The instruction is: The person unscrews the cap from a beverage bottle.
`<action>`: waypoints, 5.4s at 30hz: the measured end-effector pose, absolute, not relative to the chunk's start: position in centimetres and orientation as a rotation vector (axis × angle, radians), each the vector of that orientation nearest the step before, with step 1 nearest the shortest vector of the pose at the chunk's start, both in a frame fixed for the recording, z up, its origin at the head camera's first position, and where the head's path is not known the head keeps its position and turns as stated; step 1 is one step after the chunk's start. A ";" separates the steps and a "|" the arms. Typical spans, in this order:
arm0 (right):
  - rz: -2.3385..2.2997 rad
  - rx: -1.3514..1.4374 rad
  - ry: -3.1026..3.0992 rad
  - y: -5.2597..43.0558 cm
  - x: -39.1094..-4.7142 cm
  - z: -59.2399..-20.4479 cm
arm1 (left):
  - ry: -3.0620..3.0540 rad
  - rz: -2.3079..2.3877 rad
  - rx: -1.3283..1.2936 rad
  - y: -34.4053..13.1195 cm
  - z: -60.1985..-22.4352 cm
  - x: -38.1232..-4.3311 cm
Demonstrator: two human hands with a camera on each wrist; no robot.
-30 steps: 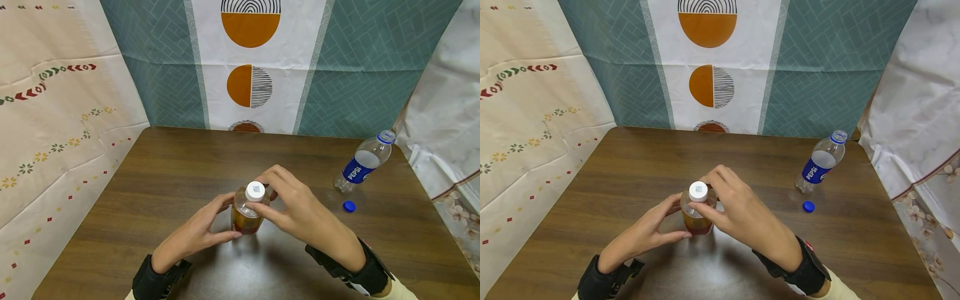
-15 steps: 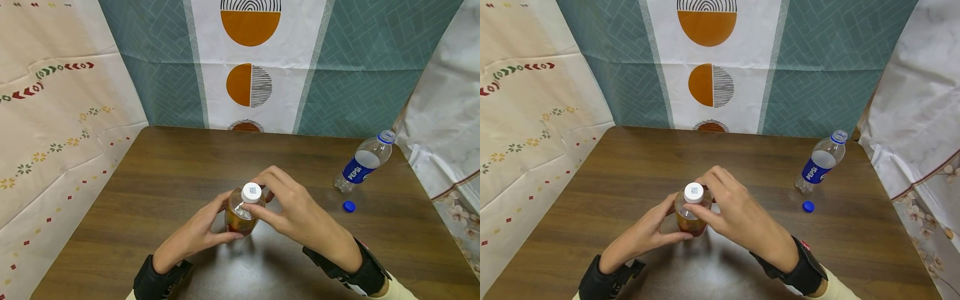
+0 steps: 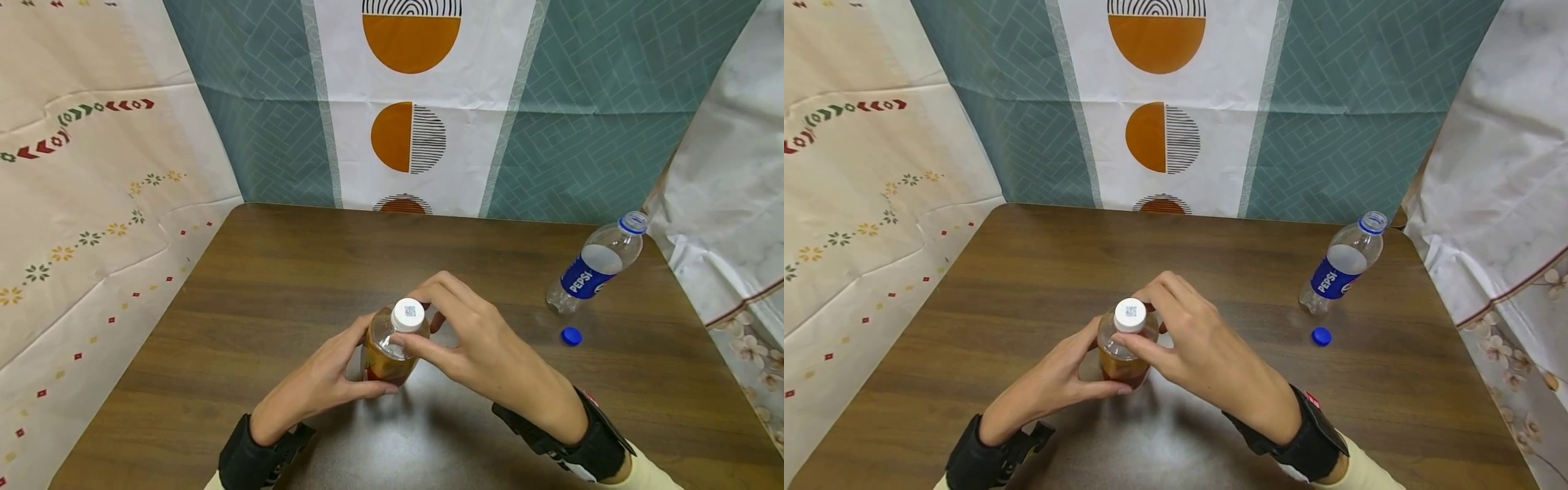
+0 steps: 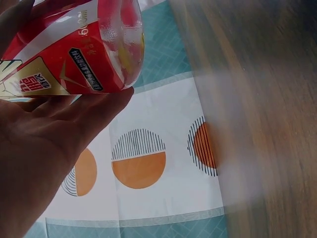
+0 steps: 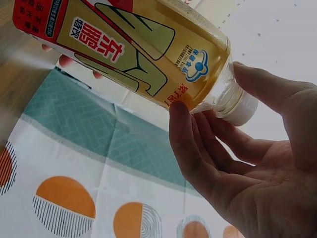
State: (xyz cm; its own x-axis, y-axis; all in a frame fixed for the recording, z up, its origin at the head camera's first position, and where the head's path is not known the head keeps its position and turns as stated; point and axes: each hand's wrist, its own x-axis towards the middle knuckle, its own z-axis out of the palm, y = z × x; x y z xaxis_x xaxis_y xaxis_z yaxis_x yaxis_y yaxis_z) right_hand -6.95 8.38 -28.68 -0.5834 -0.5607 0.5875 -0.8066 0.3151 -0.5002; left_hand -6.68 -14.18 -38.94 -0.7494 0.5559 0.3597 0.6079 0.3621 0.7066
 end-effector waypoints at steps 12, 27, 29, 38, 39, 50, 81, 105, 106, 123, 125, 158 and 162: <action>1.082 1.220 -2.323 8.6 -6.9 -28.9 | -2.550 -1.367 -1.074 -14.2 -39.0 -6.5; 1.001 1.195 -2.378 8.8 -6.6 -28.5 | -2.542 -1.374 -1.086 -14.2 -38.8 -6.4; 0.998 1.181 -2.398 8.8 -6.5 -28.3 | -2.545 -1.377 -1.081 -14.2 -38.8 -6.4; 0.959 1.120 -2.405 8.7 -6.4 -27.9 | -2.586 -1.374 -1.039 -14.2 -38.7 -6.3; 0.956 1.119 -2.397 8.6 -6.4 -27.9 | -2.586 -1.372 -1.038 -14.2 -38.7 -6.3; 0.907 1.199 -2.365 8.5 -6.6 -27.9 | -2.603 -1.350 -1.072 -14.2 -38.8 -6.3; 0.753 1.436 -2.304 9.7 -7.7 -28.0 | -2.581 -1.372 -1.170 -14.2 -38.5 -6.1; 0.891 1.642 -2.113 9.9 -8.0 -27.9 | -2.613 -1.428 -1.271 -14.6 -38.4 -6.0; 0.896 1.650 -2.107 9.9 -8.0 -27.9 | -2.613 -1.428 -1.273 -14.6 -38.5 -6.0; 0.824 1.767 -2.141 10.7 -7.9 -27.1 | -2.625 -1.434 -1.324 -14.3 -37.1 -5.4; 0.807 1.778 -2.139 10.8 -7.8 -27.0 | -2.623 -1.434 -1.326 -14.2 -36.4 -5.1; 0.581 1.883 -2.181 11.8 -8.4 -27.0 | -2.637 -1.421 -1.332 -14.1 -36.0 -4.9; 0.589 1.835 -2.152 12.0 -8.5 -26.7 | -2.660 -1.410 -1.278 -14.4 -37.6 -5.4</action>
State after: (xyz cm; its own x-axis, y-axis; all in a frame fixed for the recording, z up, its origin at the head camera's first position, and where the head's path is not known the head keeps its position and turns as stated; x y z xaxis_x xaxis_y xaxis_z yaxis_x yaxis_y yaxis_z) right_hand -8.48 11.95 -26.72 -0.1741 -0.8805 0.4408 -0.9823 0.1239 -0.1405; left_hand -5.42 -14.44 -37.55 -0.6874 0.6886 0.2309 0.5775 0.3254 0.7488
